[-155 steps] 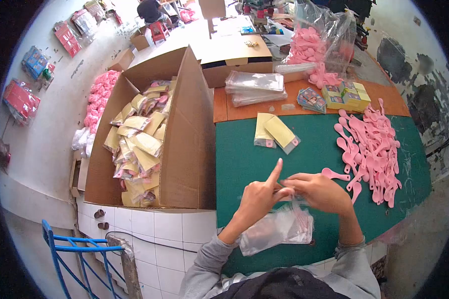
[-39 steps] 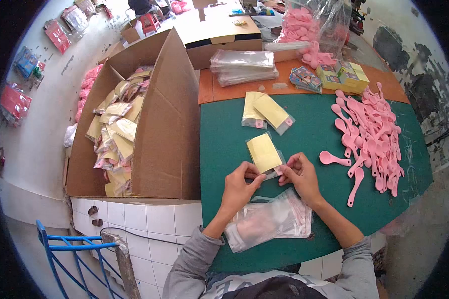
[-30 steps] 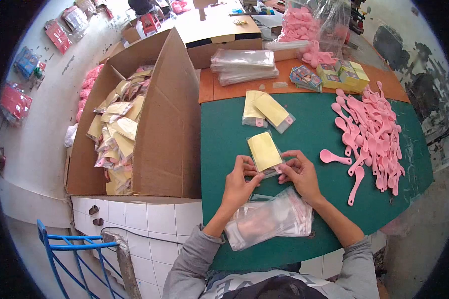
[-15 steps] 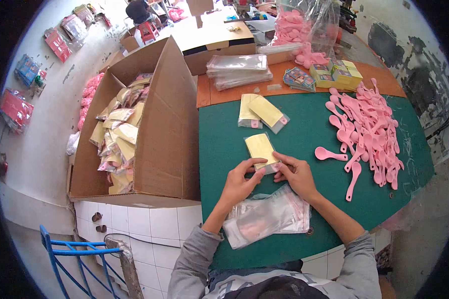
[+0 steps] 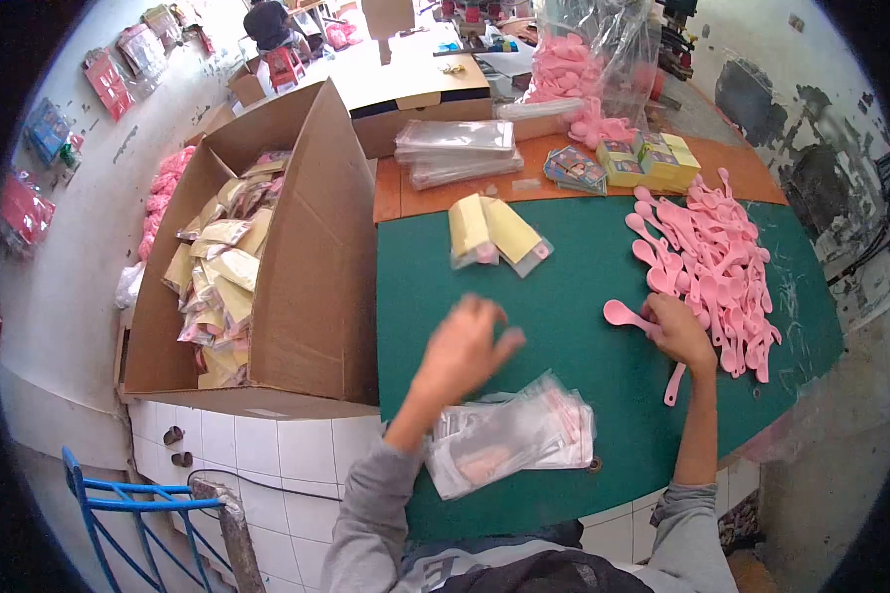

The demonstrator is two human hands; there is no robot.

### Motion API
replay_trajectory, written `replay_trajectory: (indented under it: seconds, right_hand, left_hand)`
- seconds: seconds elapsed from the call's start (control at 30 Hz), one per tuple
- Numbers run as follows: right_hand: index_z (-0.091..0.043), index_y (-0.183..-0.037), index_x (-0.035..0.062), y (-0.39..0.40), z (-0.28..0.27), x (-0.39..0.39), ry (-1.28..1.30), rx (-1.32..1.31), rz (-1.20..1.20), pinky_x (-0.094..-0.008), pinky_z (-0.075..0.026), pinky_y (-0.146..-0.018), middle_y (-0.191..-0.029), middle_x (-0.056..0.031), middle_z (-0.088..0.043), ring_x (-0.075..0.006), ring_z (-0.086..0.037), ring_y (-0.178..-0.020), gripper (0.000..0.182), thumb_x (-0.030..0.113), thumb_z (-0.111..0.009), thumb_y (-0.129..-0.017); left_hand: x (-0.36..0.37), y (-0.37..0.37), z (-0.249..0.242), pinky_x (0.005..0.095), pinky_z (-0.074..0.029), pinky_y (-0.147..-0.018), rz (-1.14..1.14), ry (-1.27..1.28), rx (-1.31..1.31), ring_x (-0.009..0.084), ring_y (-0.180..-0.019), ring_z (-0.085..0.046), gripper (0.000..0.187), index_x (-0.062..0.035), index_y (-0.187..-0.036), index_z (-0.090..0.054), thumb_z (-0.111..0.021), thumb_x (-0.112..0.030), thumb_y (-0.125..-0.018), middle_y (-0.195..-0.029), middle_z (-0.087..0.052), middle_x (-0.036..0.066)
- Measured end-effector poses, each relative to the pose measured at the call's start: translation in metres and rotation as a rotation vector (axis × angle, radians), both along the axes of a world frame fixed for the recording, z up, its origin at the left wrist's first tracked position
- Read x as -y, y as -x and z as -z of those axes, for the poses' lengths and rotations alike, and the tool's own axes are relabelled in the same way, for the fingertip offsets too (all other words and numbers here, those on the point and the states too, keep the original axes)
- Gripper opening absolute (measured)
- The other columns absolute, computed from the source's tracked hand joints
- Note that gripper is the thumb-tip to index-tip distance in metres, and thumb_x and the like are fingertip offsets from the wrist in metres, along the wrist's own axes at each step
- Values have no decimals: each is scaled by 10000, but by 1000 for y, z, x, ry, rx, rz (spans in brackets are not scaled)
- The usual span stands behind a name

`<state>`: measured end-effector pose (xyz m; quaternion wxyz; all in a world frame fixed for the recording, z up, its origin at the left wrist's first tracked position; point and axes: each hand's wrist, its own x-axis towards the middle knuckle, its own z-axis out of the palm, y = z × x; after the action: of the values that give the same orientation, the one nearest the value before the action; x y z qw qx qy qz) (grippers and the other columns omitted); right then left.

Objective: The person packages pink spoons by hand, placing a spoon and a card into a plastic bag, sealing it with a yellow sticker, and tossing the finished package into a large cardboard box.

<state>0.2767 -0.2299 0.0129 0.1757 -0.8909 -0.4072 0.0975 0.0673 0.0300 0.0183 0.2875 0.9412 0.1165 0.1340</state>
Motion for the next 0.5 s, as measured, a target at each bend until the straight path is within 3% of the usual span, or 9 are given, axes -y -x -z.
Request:
replay_trajectory:
  seconds: [0.07, 0.13, 0.23, 0.27, 0.37, 0.47, 0.5]
  right_hand:
    - [-510, -867, 36, -4, 0, 0, 38, 6, -74, -420, -417, -720, -874, -143, -531, -335, -529, -826, 178, 28, -605, -717]
    - [-514, -865, 43, -3, -1, 1, 83, -19, -106, -410, -420, -712, -896, -150, -527, -334, -526, -818, 162, 43, -608, -733]
    - [-531, -843, 25, 7, 1, -8, -23, 189, -88, -407, -423, -712, -912, -153, -517, -328, -530, -815, 89, 58, -586, -781]
    - [-541, -874, 23, 10, -2, -13, -94, 150, -56, -398, -425, -714, -912, -149, -511, -322, -532, -816, 90, 55, -575, -796]
    - [-562, -977, 24, 21, -20, -30, -286, 113, -9, -369, -434, -706, -906, -133, -498, -288, -538, -801, 148, 35, -541, -832]
    - [-560, -1076, 36, 35, -35, -40, -456, 140, -66, -321, -447, -659, -881, -103, -508, -219, -550, -744, 240, 2, -526, -841]
    - [-557, -1095, 38, 39, -37, -43, -524, 94, -76, -297, -451, -639, -872, -91, -520, -190, -554, -720, 255, 1, -530, -843]
  left_hand:
    - [23, 20, 3, 371, -478, -735, 242, 142, -208, 279, -830, -598, 285, -27, -938, -571, -684, -231, -774, -969, -565, 153]
    - [35, 28, 12, 358, -484, -695, 249, 161, -158, 267, -791, -604, 273, -24, -935, -565, -690, -198, -765, -920, -578, 134]
    - [34, 26, 24, 324, -491, -642, 305, 241, -56, 242, -720, -617, 238, -19, -902, -563, -695, -153, -756, -838, -610, 104]
    - [31, 23, 26, 311, -493, -626, 338, 273, -14, 232, -694, -623, 223, -17, -885, -563, -695, -139, -754, -809, -623, 93]
    - [23, 20, 18, 285, -494, -613, 233, 574, -28, 189, -659, -640, 204, -5, -850, -573, -699, -131, -753, -769, -660, 85]
    - [15, 17, 28, 284, -499, -614, 193, 654, 43, 193, -639, -647, 153, 2, -831, -580, -672, -106, -775, -738, -669, 107]
    - [12, 18, 17, 279, -503, -638, 175, 589, -81, 175, -681, -650, 156, -5, -883, -617, -668, -119, -790, -796, -678, 99]
